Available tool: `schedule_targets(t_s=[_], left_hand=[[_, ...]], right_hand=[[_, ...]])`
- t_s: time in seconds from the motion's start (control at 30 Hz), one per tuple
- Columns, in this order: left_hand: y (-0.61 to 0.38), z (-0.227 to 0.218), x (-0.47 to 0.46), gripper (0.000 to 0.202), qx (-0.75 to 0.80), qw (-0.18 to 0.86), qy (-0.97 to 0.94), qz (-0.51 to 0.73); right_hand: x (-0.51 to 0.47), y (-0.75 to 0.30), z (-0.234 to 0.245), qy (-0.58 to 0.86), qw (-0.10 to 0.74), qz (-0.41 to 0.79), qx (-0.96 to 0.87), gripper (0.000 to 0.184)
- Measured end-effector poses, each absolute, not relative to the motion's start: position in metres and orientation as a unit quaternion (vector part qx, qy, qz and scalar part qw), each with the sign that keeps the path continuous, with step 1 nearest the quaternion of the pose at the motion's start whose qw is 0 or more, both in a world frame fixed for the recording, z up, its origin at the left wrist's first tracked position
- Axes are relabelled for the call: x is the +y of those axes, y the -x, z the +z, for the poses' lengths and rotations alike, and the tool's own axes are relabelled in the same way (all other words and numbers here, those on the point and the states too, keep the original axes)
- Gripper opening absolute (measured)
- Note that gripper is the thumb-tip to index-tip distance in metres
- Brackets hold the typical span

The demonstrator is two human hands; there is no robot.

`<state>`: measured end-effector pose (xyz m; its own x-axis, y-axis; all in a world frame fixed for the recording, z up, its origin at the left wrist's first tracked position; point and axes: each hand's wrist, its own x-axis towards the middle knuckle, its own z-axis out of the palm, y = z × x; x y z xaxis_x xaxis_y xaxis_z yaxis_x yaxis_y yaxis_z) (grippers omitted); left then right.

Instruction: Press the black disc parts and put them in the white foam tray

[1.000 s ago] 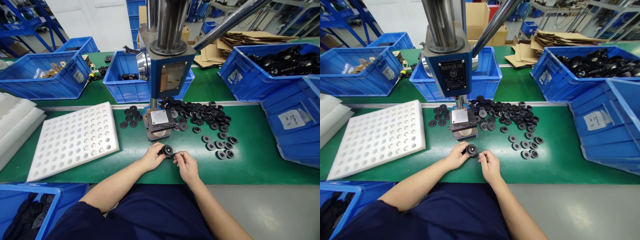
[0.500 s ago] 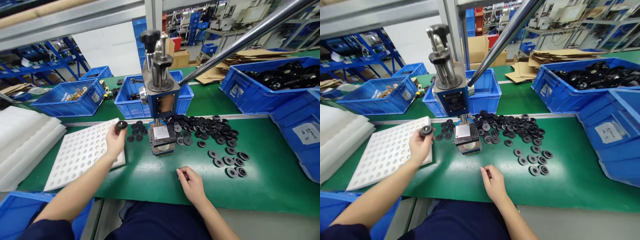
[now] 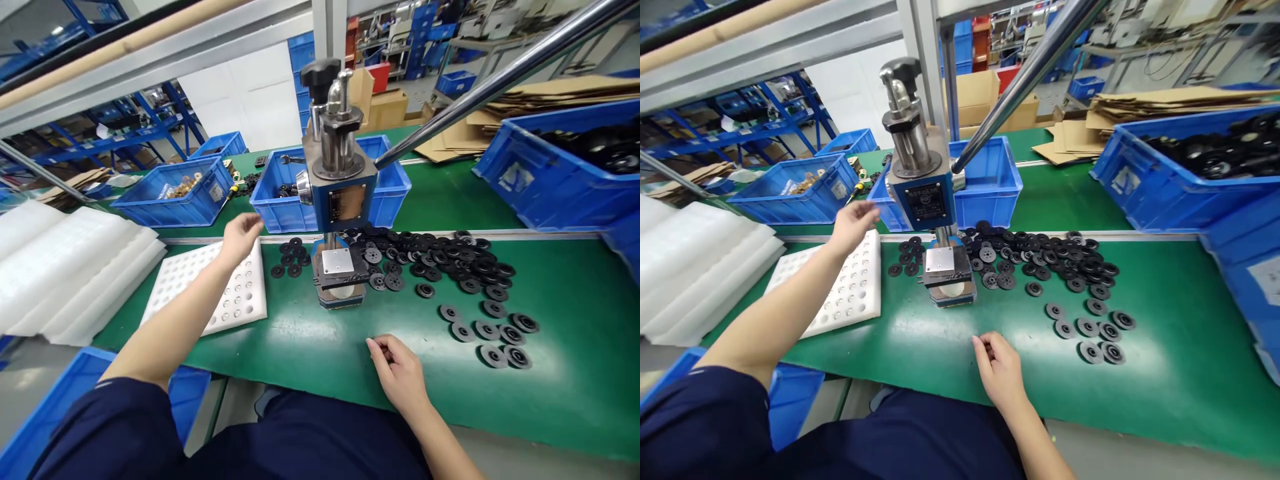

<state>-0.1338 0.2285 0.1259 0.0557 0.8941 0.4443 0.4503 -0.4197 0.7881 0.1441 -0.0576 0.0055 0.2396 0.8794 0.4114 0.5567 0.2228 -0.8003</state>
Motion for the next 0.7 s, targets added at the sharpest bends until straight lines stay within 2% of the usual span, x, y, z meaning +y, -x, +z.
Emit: schedule_targets(t_s=[0.13,0.27,0.5,0.7], left_hand=[[0.193,0.086,0.150,0.021,0.592,0.100,-0.692,0.402],[0.225,0.054,0.083,0.015,0.607,-0.003,-0.703,0.371],[0.235,0.016,0.056,0.016,0.611,0.063,-0.731,0.299],[0.245,0.014,0.067,0.015,0.598,0.064,-0.737,0.309]], right_hand=[[-0.058,-0.146,0.001,0.593,0.492,0.152,-0.620,0.028],[-0.061,-0.148,-0.009,0.591,0.472,0.152,-0.636,0.024],[-0.067,-0.151,-0.021,0.608,0.444,0.161,-0.638,0.021],[-0.068,-0.149,-0.021,0.607,0.454,0.163,-0.632,0.020]])
